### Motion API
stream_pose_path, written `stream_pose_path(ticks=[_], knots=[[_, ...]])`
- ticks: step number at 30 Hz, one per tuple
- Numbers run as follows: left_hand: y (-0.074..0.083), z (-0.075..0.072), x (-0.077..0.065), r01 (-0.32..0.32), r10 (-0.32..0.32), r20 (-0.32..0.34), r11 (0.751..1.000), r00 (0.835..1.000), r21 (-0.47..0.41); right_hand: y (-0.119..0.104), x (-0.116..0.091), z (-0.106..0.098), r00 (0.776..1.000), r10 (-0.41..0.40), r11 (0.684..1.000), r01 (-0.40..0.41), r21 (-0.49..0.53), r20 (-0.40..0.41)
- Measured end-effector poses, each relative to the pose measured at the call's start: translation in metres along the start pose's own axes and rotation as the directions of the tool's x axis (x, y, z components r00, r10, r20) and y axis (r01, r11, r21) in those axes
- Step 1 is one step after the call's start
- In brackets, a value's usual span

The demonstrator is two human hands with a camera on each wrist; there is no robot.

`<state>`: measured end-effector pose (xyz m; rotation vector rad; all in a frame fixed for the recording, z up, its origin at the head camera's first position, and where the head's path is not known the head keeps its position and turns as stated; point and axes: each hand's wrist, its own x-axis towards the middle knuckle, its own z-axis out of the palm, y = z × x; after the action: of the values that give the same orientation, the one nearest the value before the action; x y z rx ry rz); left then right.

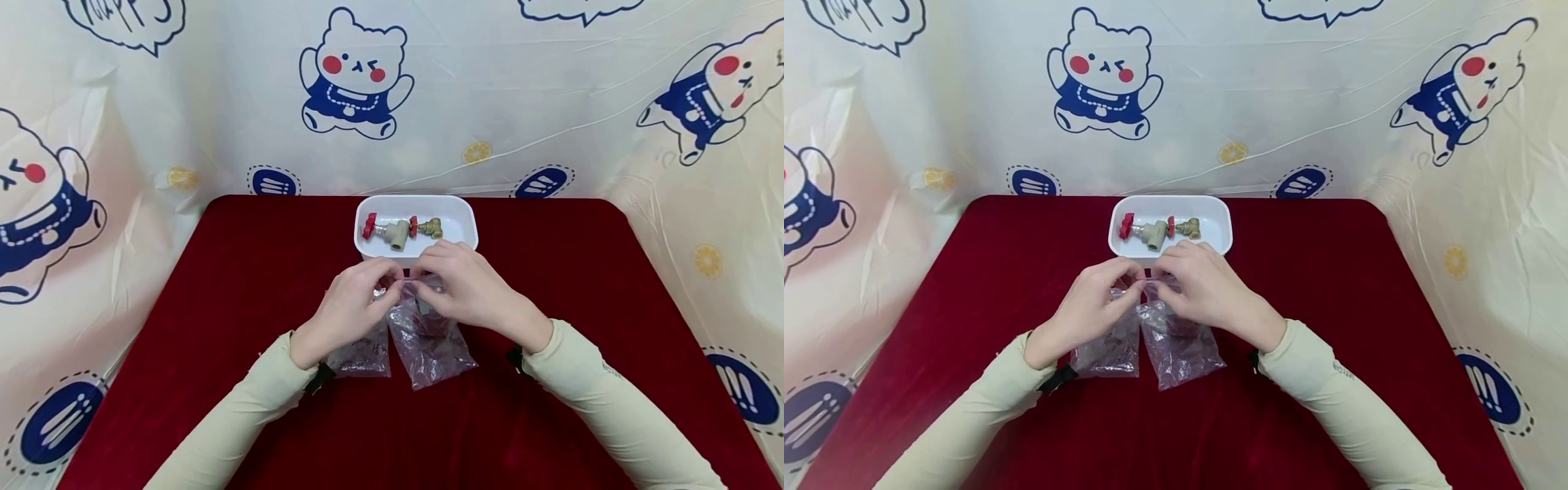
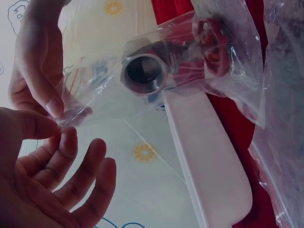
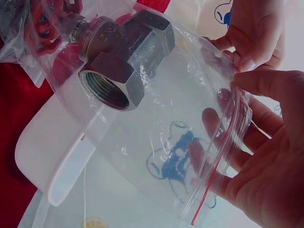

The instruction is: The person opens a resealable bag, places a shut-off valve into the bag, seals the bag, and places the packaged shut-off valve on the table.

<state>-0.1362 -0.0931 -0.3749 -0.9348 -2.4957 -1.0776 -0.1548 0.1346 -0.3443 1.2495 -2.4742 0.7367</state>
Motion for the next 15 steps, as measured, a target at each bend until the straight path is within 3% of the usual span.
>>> stream_pose_path(ticks=[6, 15], knots=[[0.0004, 0.0026, 0.0005, -0.002, 0.002, 0.0, 1.0, 1.0, -0.024, 0.0001, 0.0009, 0.001, 1.0, -0.008, 1.0, 0.008, -0.007, 0.0], [0.0013, 0.0046, 0.0014, -0.026, 0.027, -0.023, 0.999, 0.999, 0.03, 0.0014, 0.001, 0.002, 1.0, -0.016, 1.0, 0.016, -0.015, -0.007]])
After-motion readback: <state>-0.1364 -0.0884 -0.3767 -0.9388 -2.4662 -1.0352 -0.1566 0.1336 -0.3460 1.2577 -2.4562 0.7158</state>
